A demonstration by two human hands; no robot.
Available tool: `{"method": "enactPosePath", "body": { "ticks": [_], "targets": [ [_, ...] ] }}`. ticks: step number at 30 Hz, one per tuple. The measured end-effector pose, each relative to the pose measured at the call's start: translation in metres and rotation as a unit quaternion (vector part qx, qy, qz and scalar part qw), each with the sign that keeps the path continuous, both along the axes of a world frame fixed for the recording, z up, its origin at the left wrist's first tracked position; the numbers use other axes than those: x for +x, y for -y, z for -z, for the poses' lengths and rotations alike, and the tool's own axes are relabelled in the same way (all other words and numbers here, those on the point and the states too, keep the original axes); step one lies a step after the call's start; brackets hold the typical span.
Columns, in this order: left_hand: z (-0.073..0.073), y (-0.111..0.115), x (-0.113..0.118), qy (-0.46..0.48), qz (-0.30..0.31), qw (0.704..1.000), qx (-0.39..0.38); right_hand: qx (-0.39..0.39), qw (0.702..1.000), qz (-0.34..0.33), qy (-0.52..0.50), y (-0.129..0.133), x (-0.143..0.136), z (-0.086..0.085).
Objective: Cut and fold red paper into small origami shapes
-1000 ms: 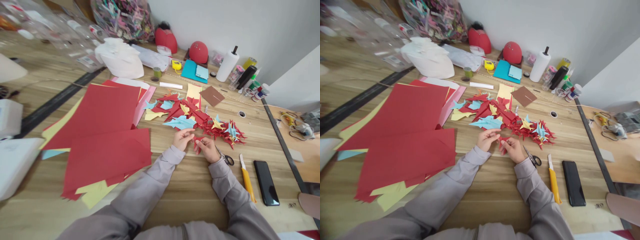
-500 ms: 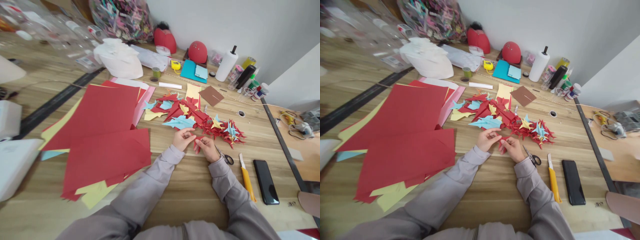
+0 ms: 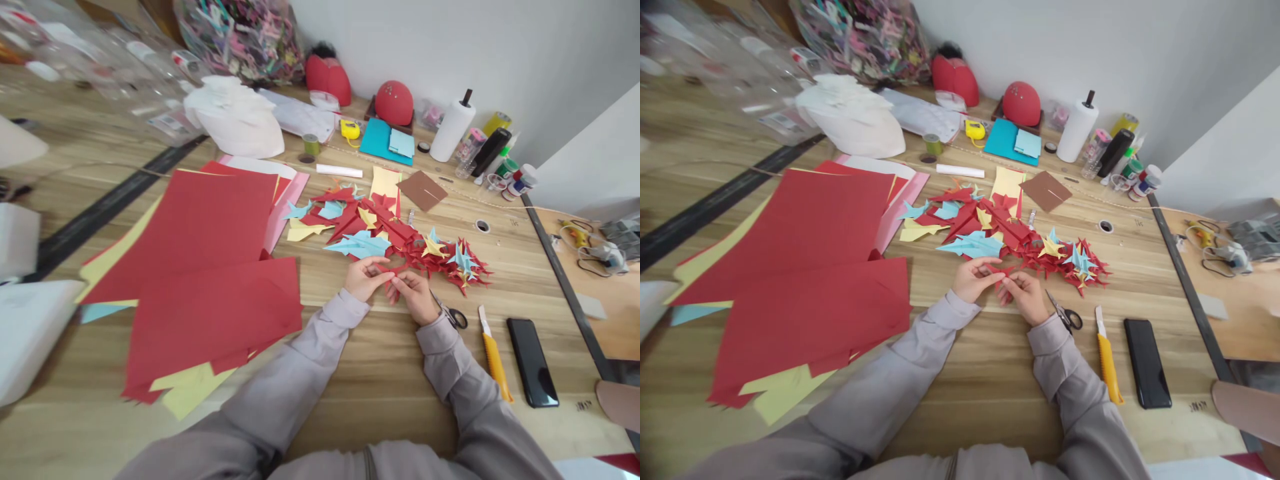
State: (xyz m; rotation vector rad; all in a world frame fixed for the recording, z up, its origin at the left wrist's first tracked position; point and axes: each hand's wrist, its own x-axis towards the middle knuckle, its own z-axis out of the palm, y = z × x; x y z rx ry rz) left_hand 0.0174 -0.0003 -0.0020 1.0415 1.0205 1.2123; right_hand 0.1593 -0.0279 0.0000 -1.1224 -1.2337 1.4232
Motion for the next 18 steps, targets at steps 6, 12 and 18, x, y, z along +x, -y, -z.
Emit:
{"method": "enactPosePath", "body": {
  "ticks": [6, 12, 18],
  "targets": [
    [0.0023, -0.0015, -0.0017, 0.009, 0.015, 1.000, -0.019, -0.011, 0.999, -0.026, -0.017, -0.0002, 0.0014, -0.0021],
    [-0.0023, 0.0002, -0.0007, 0.041, 0.021, 0.998, -0.037, -0.032, 0.999, -0.034, -0.025, 0.0006, 0.0035, -0.0027],
    [-0.0024, 0.0032, 0.0012, 0.041, -0.022, 0.998, -0.031, -0.046, 0.997, -0.027, -0.064, -0.0004, 0.0012, 0.0012]
  ]
}}
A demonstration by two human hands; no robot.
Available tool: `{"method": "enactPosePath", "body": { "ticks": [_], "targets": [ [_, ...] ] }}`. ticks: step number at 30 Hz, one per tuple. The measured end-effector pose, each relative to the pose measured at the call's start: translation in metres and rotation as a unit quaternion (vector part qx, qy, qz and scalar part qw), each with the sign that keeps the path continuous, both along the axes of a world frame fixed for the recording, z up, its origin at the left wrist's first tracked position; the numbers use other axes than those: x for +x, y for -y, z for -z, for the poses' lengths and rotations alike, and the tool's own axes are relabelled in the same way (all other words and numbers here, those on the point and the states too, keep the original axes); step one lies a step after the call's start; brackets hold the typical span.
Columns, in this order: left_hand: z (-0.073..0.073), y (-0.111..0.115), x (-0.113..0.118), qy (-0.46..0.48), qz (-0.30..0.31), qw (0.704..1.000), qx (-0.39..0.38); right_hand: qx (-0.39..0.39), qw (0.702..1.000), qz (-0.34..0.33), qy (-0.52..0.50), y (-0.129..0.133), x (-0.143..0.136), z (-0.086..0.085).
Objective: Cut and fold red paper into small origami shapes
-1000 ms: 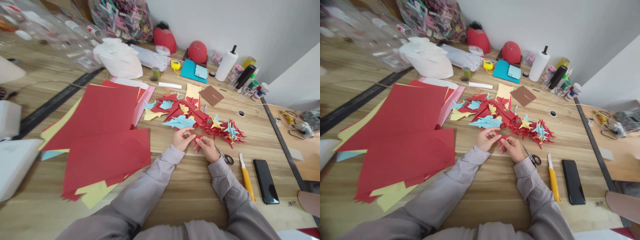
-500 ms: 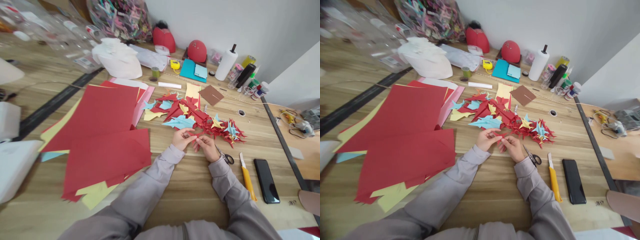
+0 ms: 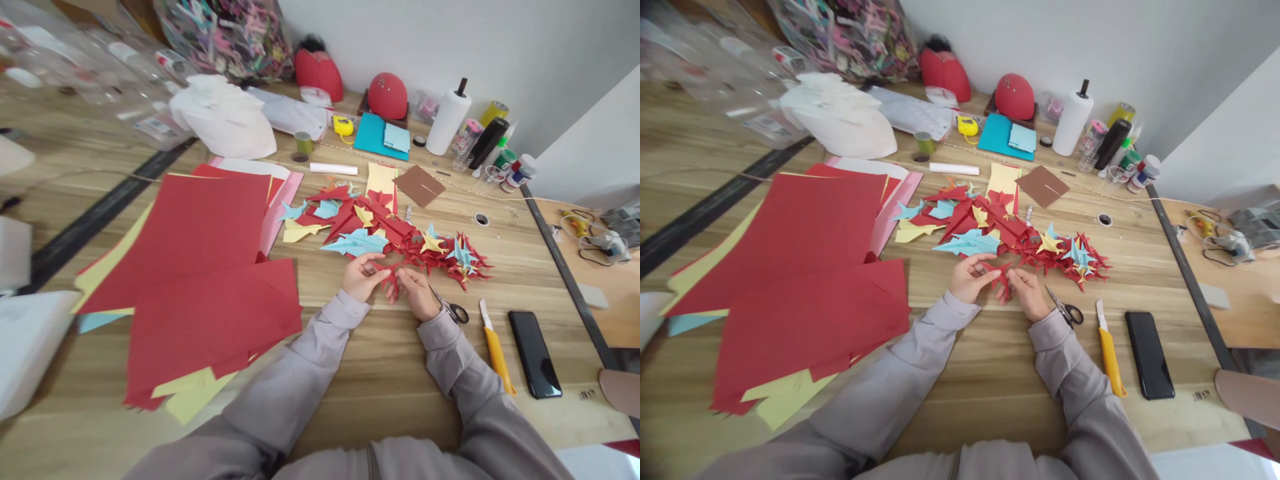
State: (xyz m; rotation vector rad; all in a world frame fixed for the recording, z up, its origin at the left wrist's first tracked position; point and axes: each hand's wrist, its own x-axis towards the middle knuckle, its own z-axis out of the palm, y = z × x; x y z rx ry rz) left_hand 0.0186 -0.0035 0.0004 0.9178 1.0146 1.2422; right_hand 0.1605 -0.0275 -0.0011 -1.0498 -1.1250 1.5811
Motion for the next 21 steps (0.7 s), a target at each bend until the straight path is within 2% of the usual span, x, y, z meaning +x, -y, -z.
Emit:
{"method": "enactPosePath", "body": {
  "ticks": [7, 13, 18, 21],
  "targets": [
    [-0.0015, -0.0009, -0.0030, -0.034, -0.013, 0.999, 0.005, 0.019, 0.998, -0.020, 0.060, 0.0012, -0.0021, -0.0053],
    [0.0033, -0.0039, -0.0041, -0.017, 0.024, 1.000, -0.007, 0.011, 0.998, -0.023, 0.059, 0.0005, -0.0003, -0.0034],
    [-0.0002, -0.0038, -0.0079, -0.052, 0.062, 0.997, 0.004, -0.002, 0.998, -0.015, 0.053, -0.0001, 0.0006, 0.0005],
    [-0.0019, -0.0031, -0.0087, -0.044, 0.063, 0.997, -0.002, -0.005, 0.998, -0.018, 0.053, -0.0003, 0.0004, -0.0005]
  ]
}}
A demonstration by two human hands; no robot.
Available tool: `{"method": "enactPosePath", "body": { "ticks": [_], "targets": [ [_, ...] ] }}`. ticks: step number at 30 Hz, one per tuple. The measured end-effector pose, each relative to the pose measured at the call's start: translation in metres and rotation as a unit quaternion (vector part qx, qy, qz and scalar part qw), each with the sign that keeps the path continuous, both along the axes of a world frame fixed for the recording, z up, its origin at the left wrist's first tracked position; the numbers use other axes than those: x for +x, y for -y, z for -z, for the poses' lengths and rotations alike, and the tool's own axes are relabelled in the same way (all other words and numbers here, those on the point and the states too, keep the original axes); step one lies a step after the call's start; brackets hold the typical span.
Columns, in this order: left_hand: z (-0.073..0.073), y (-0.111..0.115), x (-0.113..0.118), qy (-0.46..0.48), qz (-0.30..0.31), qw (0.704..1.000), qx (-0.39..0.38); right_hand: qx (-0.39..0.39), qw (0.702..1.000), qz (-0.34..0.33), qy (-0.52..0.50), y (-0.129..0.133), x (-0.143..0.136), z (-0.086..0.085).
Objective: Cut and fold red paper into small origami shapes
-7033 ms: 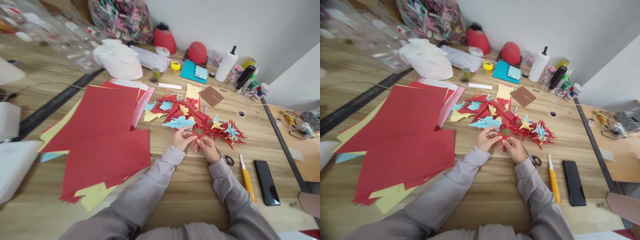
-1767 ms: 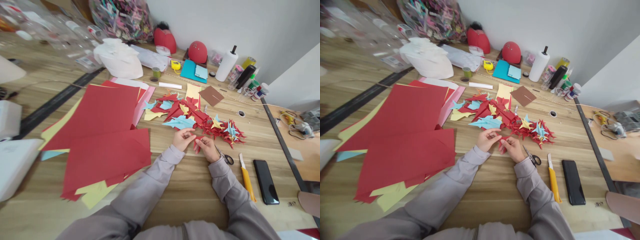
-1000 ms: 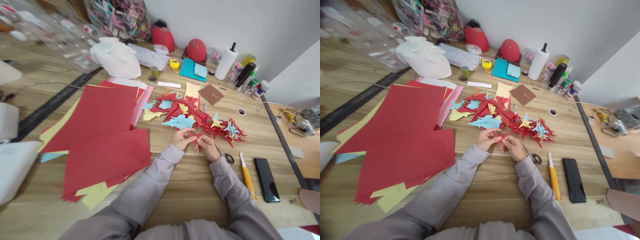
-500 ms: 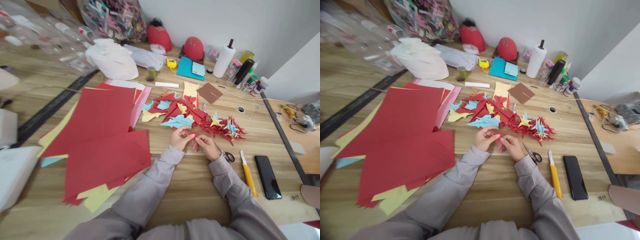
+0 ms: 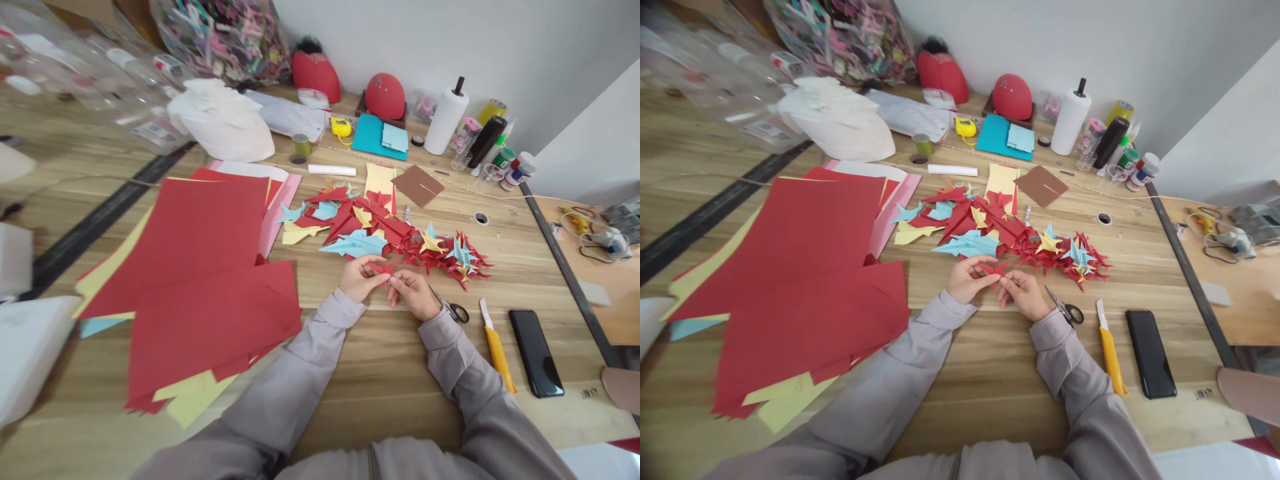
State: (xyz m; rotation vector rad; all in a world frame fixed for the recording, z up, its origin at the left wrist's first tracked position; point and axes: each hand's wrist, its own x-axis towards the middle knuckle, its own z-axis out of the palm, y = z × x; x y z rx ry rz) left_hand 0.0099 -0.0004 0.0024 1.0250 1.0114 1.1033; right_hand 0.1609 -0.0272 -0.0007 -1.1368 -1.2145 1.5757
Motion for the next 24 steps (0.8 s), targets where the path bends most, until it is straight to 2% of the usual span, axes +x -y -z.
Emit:
{"method": "enactPosePath", "body": {
  "ticks": [8, 14, 18, 24],
  "targets": [
    [0.0051, -0.0025, 0.0001, 0.041, -0.030, 0.998, -0.026, 0.006, 1.000, -0.019, -0.015, 0.0011, -0.0004, -0.0043],
    [0.0048, -0.0014, -0.0005, 0.019, -0.012, 1.000, -0.019, 0.012, 1.000, -0.009, -0.016, 0.0021, 0.0001, -0.0050],
    [0.0041, -0.0001, -0.0008, -0.002, 0.028, 1.000, -0.002, 0.042, 0.999, 0.012, 0.009, 0.0029, -0.0012, -0.0051],
    [0.0079, -0.0017, -0.0019, 0.020, 0.052, 0.998, 0.001, 0.033, 0.999, 0.017, 0.029, 0.0021, 0.0005, -0.0038]
  ]
}}
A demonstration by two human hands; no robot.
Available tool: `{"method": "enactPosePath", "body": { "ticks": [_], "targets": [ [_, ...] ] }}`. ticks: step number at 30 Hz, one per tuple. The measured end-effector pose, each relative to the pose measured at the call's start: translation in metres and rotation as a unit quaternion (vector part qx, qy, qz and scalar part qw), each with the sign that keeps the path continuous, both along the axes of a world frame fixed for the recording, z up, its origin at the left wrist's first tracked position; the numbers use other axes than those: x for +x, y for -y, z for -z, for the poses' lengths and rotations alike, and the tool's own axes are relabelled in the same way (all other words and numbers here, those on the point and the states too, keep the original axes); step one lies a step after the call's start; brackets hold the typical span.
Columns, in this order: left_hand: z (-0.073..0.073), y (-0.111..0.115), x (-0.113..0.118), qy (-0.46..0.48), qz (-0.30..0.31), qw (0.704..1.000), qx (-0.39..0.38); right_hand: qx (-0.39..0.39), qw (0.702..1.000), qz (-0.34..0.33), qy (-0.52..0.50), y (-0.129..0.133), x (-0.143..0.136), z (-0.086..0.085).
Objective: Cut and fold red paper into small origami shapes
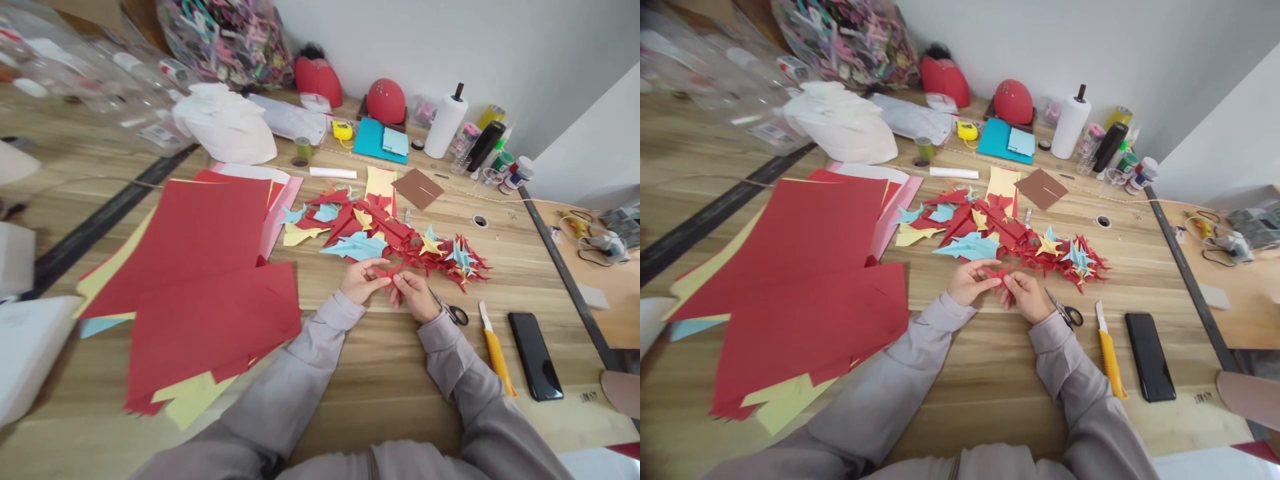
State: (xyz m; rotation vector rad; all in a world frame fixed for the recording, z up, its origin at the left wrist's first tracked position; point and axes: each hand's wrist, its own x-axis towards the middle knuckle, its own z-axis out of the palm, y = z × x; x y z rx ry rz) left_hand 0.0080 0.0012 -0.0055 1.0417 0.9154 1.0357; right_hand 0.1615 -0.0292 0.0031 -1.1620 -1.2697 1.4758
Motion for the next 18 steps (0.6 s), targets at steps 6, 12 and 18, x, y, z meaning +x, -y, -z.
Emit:
{"method": "enactPosePath", "body": {
  "ticks": [6, 12, 18],
  "targets": [
    [0.0022, -0.0013, -0.0005, 0.020, 0.009, 1.000, -0.005, -0.008, 1.000, 0.005, -0.006, -0.0001, 0.0006, -0.0008],
    [0.0038, -0.0010, 0.0035, 0.045, -0.015, 0.999, 0.008, 0.018, 0.998, 0.055, -0.023, -0.0016, -0.0030, 0.0037],
    [0.0053, -0.0005, 0.0049, 0.059, -0.007, 0.998, 0.015, 0.047, 0.996, 0.075, -0.004, -0.0005, -0.0054, 0.0045]
  ]
}}
